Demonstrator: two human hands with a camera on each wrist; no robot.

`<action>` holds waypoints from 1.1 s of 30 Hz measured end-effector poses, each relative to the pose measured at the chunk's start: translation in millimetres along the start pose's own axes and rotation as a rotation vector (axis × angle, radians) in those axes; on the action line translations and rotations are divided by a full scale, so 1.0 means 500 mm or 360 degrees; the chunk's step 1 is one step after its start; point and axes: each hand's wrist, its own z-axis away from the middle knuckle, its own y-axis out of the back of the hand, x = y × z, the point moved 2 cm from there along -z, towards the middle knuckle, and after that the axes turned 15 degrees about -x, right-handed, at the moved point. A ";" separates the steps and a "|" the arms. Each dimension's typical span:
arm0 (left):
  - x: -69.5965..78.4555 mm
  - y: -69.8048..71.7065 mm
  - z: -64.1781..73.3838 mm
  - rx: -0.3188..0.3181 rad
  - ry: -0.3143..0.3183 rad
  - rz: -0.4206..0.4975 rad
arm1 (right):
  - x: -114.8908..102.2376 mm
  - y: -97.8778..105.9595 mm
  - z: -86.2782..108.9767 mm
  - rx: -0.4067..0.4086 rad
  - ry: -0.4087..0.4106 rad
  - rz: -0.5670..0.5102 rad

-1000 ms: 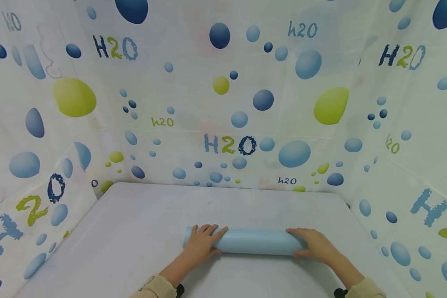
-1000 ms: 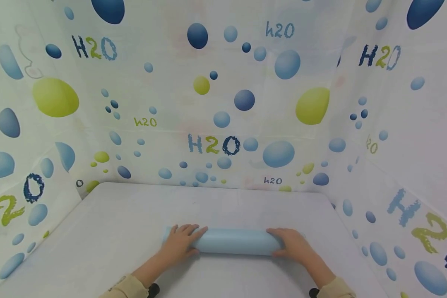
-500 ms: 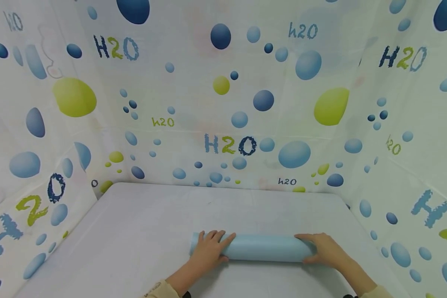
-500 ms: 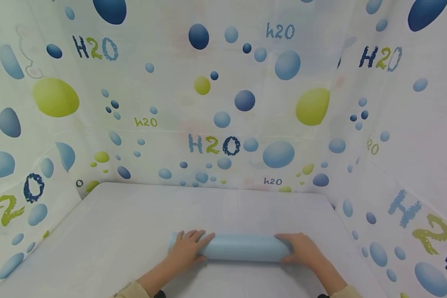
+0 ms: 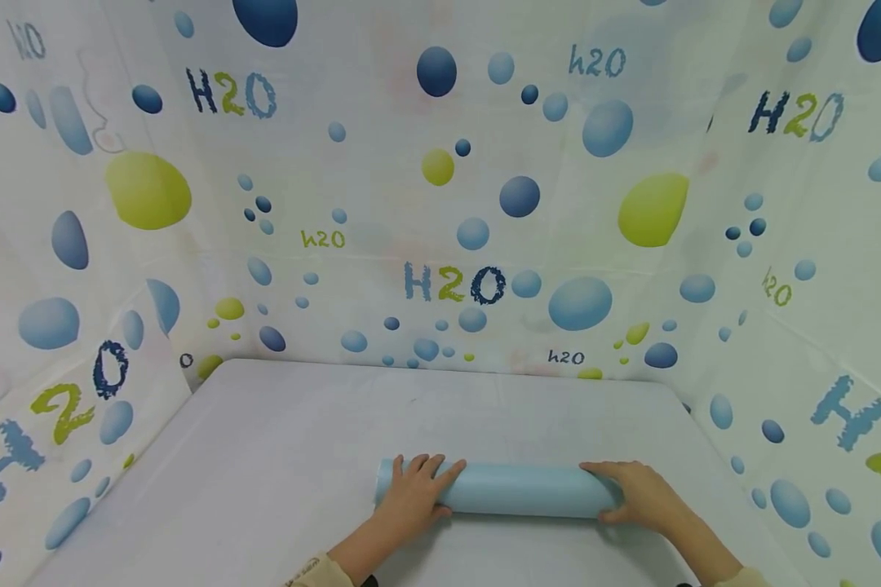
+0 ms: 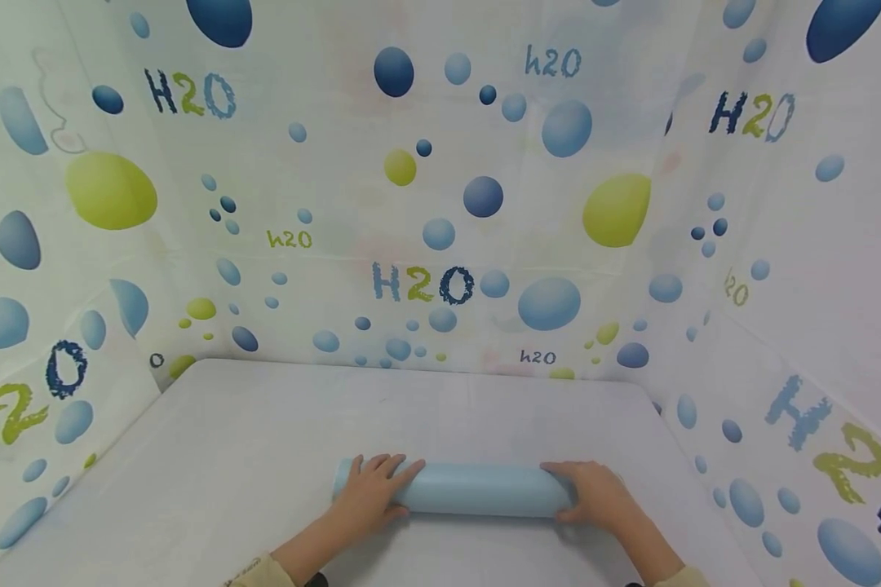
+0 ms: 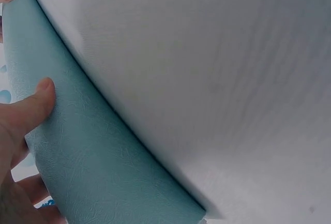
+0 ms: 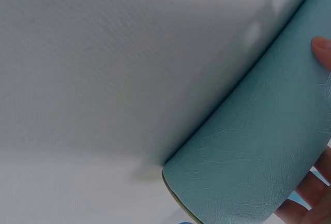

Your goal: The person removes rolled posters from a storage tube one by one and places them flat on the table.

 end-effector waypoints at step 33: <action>0.002 0.000 0.005 0.0000 0.0003 -0.0041 | -0.116 -0.041 -0.080 0.0073 0.0319 0.0333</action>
